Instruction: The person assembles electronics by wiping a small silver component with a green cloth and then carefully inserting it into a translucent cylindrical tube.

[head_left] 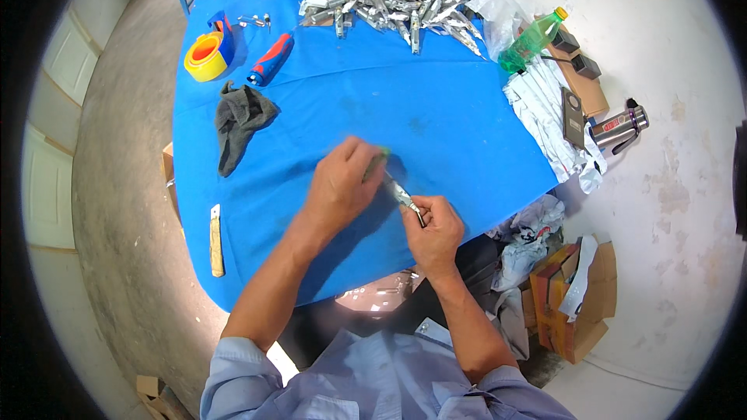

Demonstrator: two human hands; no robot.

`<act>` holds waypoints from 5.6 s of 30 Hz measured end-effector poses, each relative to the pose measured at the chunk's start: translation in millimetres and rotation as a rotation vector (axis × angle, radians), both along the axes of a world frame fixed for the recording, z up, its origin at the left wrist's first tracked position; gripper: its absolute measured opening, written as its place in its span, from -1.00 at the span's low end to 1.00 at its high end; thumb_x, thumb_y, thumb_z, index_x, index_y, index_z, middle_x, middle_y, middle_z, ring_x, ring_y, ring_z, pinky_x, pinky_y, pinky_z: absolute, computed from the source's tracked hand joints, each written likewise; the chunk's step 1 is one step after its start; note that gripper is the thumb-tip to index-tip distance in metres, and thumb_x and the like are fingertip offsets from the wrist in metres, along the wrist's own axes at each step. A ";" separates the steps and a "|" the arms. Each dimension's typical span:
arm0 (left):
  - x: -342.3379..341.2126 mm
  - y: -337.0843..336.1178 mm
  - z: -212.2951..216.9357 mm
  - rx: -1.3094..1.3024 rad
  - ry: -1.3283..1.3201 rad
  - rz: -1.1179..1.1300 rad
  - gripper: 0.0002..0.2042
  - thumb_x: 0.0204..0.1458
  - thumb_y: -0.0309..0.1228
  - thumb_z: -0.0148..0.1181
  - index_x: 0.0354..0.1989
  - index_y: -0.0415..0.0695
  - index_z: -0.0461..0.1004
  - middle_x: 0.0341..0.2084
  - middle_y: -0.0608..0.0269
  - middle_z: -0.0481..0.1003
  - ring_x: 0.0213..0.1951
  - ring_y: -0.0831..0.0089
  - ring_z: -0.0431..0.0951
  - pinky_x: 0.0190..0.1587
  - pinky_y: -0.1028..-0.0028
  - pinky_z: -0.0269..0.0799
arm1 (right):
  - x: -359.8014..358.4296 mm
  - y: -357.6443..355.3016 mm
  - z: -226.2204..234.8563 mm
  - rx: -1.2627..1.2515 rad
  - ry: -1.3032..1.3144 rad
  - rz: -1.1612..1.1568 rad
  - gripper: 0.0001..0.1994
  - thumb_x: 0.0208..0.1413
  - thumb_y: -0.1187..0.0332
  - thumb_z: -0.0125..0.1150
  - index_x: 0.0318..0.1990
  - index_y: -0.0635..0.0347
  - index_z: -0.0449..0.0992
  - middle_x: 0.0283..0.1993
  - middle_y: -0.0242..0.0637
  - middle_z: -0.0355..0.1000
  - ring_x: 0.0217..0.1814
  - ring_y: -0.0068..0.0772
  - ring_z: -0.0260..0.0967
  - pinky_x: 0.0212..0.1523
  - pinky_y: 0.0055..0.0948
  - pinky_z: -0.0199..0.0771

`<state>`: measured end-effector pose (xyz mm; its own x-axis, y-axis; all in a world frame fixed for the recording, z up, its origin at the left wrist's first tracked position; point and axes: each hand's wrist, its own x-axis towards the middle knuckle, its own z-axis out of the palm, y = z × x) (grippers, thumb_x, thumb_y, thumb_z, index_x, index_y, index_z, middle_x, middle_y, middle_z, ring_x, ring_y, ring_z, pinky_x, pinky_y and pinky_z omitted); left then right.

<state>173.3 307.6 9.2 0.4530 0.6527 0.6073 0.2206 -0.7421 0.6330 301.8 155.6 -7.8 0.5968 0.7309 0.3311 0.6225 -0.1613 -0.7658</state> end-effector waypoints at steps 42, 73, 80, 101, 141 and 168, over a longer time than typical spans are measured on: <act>-2.4 -9.1 -0.3 -0.003 0.175 -0.110 -0.86 0.10 -0.53 0.40 -0.21 -0.18 0.56 -0.30 0.06 0.54 -0.29 0.00 0.63 -0.29 0.12 0.55 | -1.8 2.8 -0.8 0.078 -0.106 0.027 -0.82 0.01 0.58 0.52 -0.25 0.29 0.62 -0.48 -0.35 0.46 -0.52 -0.61 0.33 -0.49 -0.48 0.35; -2.6 -3.0 -3.0 0.004 0.144 -0.016 -0.85 0.09 -0.54 0.41 -0.21 -0.19 0.56 -0.35 0.05 0.53 -0.35 -0.01 0.62 -0.33 0.12 0.54 | -2.7 2.9 1.2 0.064 -0.103 0.019 -0.82 0.03 0.54 0.54 -0.24 0.30 0.63 -0.48 -0.36 0.46 -0.53 -0.61 0.32 -0.49 -0.49 0.32; -3.4 1.5 -2.0 0.008 0.120 0.047 -0.86 0.11 -0.54 0.41 -0.22 -0.19 0.57 -0.35 0.06 0.54 -0.37 0.00 0.62 -0.34 0.16 0.55 | -4.0 1.5 3.6 -0.002 -0.054 -0.017 -0.84 0.04 0.44 0.51 -0.24 0.16 0.65 -0.38 -0.24 0.56 -0.45 -0.24 0.52 -0.37 -0.24 0.51; -5.3 3.1 -4.3 -0.006 0.146 0.057 -0.88 0.12 -0.52 0.41 -0.23 -0.17 0.57 -0.35 0.04 0.55 -0.39 -0.02 0.63 -0.36 0.13 0.54 | -4.1 0.7 3.7 -0.003 -0.061 -0.006 -0.85 0.03 0.45 0.51 -0.26 0.14 0.65 -0.40 -0.26 0.53 -0.46 -0.22 0.49 -0.41 -0.25 0.46; 3.0 -27.0 13.0 -0.071 0.050 -0.226 -0.83 0.06 -0.54 0.43 -0.19 -0.17 0.58 -0.32 0.05 0.55 -0.33 0.01 0.64 -0.33 0.19 0.56 | 0.6 1.2 -7.9 0.050 -0.113 -0.011 -0.84 0.02 0.51 0.46 -0.22 0.17 0.65 -0.35 -0.20 0.57 -0.40 -0.14 0.55 -0.36 -0.20 0.53; 5.9 -32.9 5.7 -0.020 0.094 -0.267 -0.79 0.05 -0.54 0.45 -0.16 -0.16 0.59 -0.27 0.05 0.57 -0.29 0.01 0.64 -0.28 0.18 0.58 | 1.1 2.1 -9.0 0.070 -0.144 0.005 -0.83 0.07 0.50 0.49 -0.19 0.19 0.64 -0.29 -0.16 0.61 -0.29 -0.04 0.61 -0.28 -0.19 0.57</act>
